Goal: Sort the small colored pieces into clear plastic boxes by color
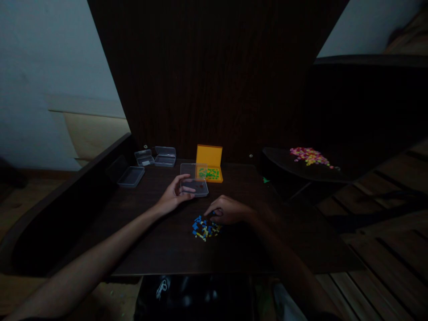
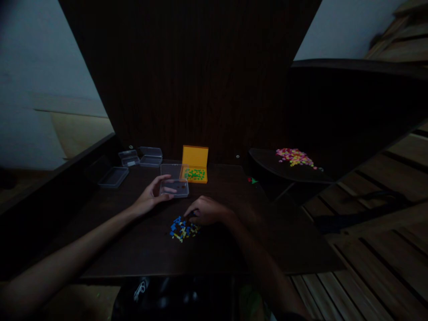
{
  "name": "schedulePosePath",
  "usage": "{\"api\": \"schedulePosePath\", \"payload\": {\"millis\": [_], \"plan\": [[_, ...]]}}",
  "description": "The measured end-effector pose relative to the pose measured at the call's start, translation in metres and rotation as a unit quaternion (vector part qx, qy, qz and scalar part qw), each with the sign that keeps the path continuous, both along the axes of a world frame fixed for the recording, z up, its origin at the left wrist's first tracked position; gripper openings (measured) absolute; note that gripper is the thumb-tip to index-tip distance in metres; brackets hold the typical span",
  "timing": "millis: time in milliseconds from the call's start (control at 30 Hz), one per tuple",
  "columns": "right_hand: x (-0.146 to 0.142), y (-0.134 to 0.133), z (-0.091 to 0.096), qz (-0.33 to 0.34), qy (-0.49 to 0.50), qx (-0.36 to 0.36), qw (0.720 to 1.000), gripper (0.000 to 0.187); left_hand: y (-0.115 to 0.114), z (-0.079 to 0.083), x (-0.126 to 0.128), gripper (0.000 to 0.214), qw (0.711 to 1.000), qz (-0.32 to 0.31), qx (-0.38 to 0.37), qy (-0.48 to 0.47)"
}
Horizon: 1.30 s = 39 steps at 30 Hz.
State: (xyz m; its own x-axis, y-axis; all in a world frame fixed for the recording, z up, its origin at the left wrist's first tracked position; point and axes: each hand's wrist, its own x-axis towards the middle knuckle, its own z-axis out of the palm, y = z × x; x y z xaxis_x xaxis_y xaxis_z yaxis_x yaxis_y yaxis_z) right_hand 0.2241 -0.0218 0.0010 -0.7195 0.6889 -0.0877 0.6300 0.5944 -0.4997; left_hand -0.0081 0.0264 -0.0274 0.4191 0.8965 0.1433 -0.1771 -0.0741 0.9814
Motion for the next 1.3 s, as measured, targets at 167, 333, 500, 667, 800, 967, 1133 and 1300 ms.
{"api": "schedulePosePath", "payload": {"millis": [167,333,500,667,800,967,1133,1300], "plan": [[0.0003,-0.0007,-0.0006,-0.020,-0.010,0.002,1.000,0.031,0.0009,0.0009,-0.0019,0.064,1.000,0.007,-0.010,0.005],[0.0019,-0.0015,0.0004,-0.047,-0.022,-0.002,0.999,0.031,-0.0006,0.0032,-0.0017,0.065,1.000,0.006,-0.018,0.009],[0.0009,-0.0014,0.0022,-0.054,-0.034,-0.010,0.998,0.033,0.0012,0.0007,-0.0020,0.067,1.000,0.003,-0.022,0.010],[-0.0008,0.0001,0.0028,-0.060,-0.041,-0.034,0.997,0.034,0.0014,-0.0002,-0.0030,0.067,1.000,0.012,-0.016,0.021],[0.0008,-0.0007,0.0020,-0.063,-0.040,-0.025,0.997,0.032,0.0014,0.0000,-0.0036,0.066,1.000,0.008,-0.010,0.024],[0.0001,-0.0022,0.0017,-0.054,-0.024,-0.013,0.998,0.037,0.0014,-0.0004,-0.0046,0.065,1.000,0.003,0.002,0.025],[-0.0017,-0.0005,-0.0014,-0.034,-0.016,0.000,0.999,0.031,-0.0004,0.0012,-0.0044,0.065,1.000,-0.002,-0.002,0.027],[-0.0020,0.0017,-0.0053,-0.045,-0.009,0.013,0.999,0.021,-0.0011,0.0016,-0.0040,0.065,1.000,-0.007,0.000,0.028]]}}
